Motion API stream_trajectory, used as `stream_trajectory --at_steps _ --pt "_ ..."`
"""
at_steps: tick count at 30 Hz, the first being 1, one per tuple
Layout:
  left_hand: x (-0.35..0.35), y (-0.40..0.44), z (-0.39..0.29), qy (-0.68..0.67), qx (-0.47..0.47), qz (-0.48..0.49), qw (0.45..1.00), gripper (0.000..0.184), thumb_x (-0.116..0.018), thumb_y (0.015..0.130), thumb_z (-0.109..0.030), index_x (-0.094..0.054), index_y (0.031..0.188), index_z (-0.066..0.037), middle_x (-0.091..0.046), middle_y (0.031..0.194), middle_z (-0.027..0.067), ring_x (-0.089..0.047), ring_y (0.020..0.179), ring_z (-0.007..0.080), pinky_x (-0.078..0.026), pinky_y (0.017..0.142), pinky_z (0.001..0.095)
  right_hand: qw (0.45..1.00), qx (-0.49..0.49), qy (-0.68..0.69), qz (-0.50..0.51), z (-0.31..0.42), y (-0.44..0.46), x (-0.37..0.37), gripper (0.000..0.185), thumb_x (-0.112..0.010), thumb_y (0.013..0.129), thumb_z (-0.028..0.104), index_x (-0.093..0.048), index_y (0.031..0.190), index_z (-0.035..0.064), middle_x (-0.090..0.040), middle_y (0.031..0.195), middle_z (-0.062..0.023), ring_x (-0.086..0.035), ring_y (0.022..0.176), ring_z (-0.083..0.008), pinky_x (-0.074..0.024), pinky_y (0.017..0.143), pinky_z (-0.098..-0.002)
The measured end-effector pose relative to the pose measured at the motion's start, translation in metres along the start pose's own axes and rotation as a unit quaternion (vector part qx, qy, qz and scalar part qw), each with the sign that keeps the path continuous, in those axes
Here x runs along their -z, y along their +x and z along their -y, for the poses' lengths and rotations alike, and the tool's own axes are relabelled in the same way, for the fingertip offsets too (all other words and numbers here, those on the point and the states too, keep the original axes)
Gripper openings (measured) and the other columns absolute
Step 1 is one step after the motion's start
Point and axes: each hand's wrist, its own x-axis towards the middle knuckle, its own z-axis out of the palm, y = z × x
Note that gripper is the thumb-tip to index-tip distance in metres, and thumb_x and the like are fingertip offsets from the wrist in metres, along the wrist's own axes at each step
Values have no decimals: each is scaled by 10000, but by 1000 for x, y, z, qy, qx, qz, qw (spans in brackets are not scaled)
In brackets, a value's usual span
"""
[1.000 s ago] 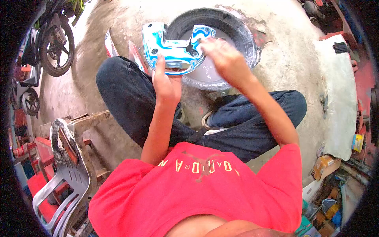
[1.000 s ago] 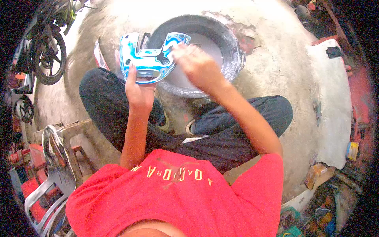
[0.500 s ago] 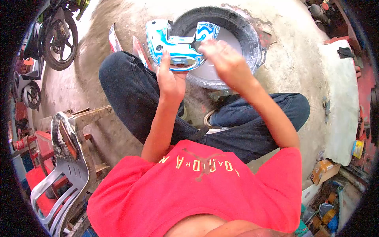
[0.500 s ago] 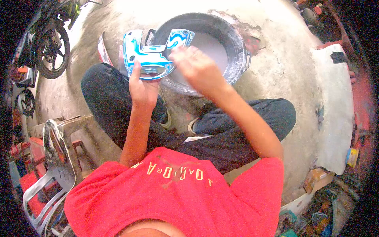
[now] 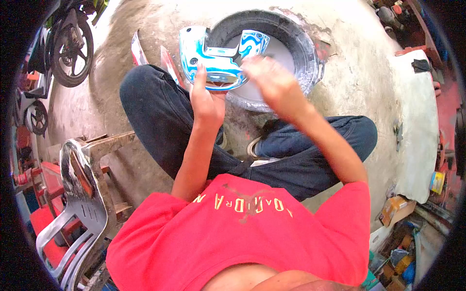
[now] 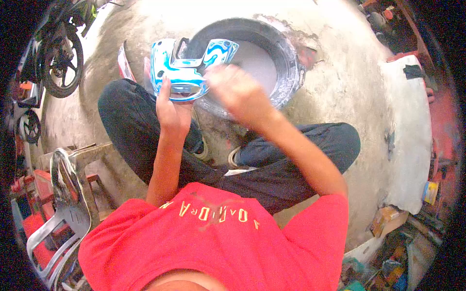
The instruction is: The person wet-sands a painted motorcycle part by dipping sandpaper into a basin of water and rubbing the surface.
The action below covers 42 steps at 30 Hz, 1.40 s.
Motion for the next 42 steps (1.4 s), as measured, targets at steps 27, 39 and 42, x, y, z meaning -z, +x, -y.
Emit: stream_trajectory --at_steps 27,39,42 --pt "-8 -3 0 10 -11 -8 1000 346 -484 1064 -283 -501 1332 -65 -631 1226 119 -650 1105 264 -560 910 474 997 -1 -77 -5 -41 -2 -3 329 -557 892 105 -648 1197 20 -660 1280 -170 -626 1213 -303 -478 1064 -427" --pt "-1 1 -2 3 -18 -3 1000 340 -481 1066 -274 -501 1327 -56 -629 1231 124 -650 1100 269 -559 911 478 998 26 -53 10 -14 1 -8 353 -564 898 103 -624 1238 32 -638 1324 -172 -606 1255 -295 -461 1088 -435" --pt "-3 -1 -1 4 -20 -13 1000 337 -477 1068 -265 -500 1332 -57 -630 1233 125 -651 1102 269 -556 918 477 996 -1 -84 18 -25 3 -3 334 -561 896 89 -635 1216 28 -648 1309 -165 -612 1247 -302 -462 1087 -440"
